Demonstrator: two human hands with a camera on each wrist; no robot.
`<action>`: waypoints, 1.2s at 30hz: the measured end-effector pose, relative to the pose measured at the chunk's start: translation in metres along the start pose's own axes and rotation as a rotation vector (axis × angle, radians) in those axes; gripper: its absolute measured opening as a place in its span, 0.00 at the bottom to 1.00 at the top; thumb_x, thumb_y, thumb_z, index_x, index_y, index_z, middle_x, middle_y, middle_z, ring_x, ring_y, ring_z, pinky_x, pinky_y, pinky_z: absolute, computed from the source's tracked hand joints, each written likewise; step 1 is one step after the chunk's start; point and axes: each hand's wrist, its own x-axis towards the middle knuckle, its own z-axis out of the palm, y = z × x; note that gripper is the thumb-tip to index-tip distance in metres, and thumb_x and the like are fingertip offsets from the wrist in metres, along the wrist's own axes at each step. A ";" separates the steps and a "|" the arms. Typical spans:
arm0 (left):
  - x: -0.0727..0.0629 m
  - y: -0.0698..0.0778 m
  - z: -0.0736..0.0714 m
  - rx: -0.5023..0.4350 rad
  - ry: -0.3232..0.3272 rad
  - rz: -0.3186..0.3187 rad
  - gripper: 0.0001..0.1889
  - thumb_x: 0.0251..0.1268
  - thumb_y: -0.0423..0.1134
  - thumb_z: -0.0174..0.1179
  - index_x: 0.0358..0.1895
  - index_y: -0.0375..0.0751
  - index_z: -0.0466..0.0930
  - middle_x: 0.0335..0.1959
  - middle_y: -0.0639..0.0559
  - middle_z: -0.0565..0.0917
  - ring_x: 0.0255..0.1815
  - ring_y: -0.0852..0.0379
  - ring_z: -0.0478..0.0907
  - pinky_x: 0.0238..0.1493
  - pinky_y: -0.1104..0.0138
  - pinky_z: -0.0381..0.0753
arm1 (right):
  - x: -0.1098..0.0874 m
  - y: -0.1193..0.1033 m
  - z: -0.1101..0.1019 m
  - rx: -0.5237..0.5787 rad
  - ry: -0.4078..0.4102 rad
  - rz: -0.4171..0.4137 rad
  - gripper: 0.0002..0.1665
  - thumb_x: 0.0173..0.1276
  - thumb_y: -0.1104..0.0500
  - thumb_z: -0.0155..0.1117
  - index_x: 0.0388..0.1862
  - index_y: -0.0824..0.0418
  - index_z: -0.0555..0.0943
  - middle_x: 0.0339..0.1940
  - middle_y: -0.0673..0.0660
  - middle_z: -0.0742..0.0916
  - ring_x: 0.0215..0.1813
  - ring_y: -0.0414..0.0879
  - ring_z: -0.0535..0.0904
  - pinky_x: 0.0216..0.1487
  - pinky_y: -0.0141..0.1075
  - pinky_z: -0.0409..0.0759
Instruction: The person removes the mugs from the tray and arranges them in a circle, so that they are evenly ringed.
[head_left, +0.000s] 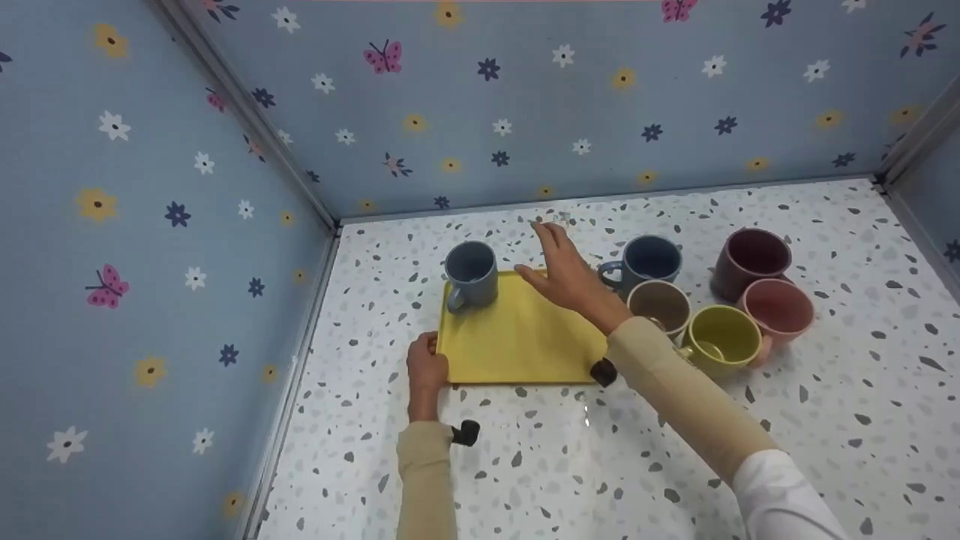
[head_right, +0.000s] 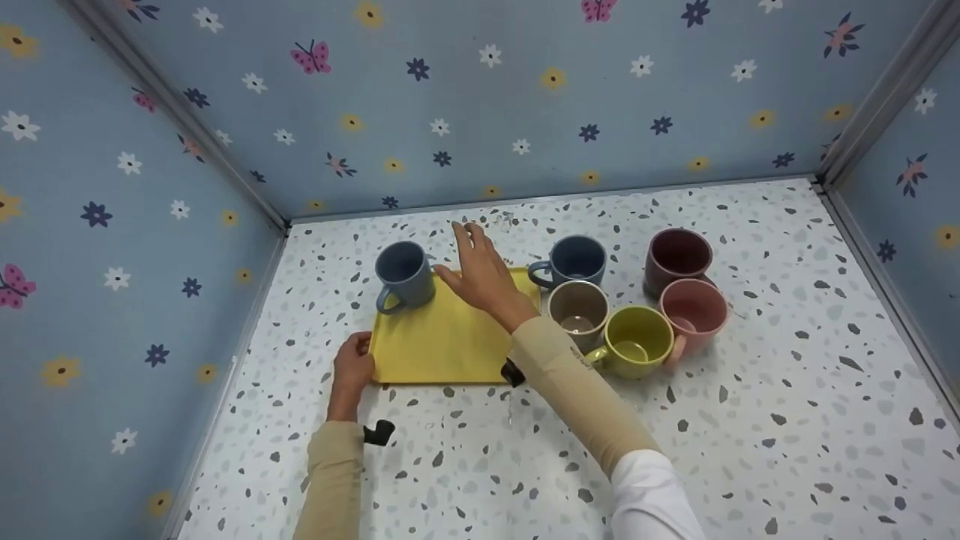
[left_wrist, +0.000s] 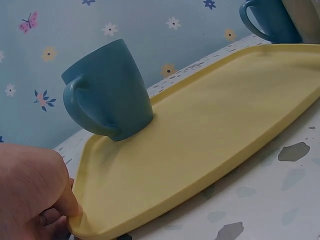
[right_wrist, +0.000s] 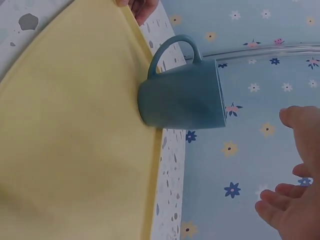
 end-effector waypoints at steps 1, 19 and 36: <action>0.000 0.000 0.000 0.001 -0.002 -0.001 0.25 0.59 0.21 0.41 0.59 0.33 0.73 0.51 0.38 0.76 0.49 0.46 0.75 0.52 0.57 0.75 | 0.001 -0.001 0.002 0.000 -0.002 -0.013 0.46 0.69 0.43 0.57 0.76 0.61 0.51 0.71 0.65 0.62 0.72 0.57 0.61 0.69 0.51 0.64; 0.000 0.000 -0.001 0.021 -0.002 -0.028 0.23 0.61 0.23 0.42 0.59 0.35 0.73 0.52 0.39 0.76 0.51 0.47 0.74 0.55 0.57 0.74 | 0.011 0.003 0.036 0.031 -0.072 -0.051 0.47 0.66 0.47 0.62 0.76 0.58 0.51 0.72 0.62 0.63 0.71 0.56 0.64 0.67 0.51 0.67; 0.000 0.002 -0.002 -0.017 -0.018 -0.050 0.24 0.61 0.21 0.41 0.60 0.35 0.73 0.53 0.40 0.76 0.52 0.47 0.75 0.54 0.58 0.75 | 0.026 0.022 0.049 0.099 -0.126 0.055 0.49 0.64 0.43 0.63 0.76 0.57 0.51 0.73 0.62 0.62 0.72 0.55 0.62 0.69 0.51 0.64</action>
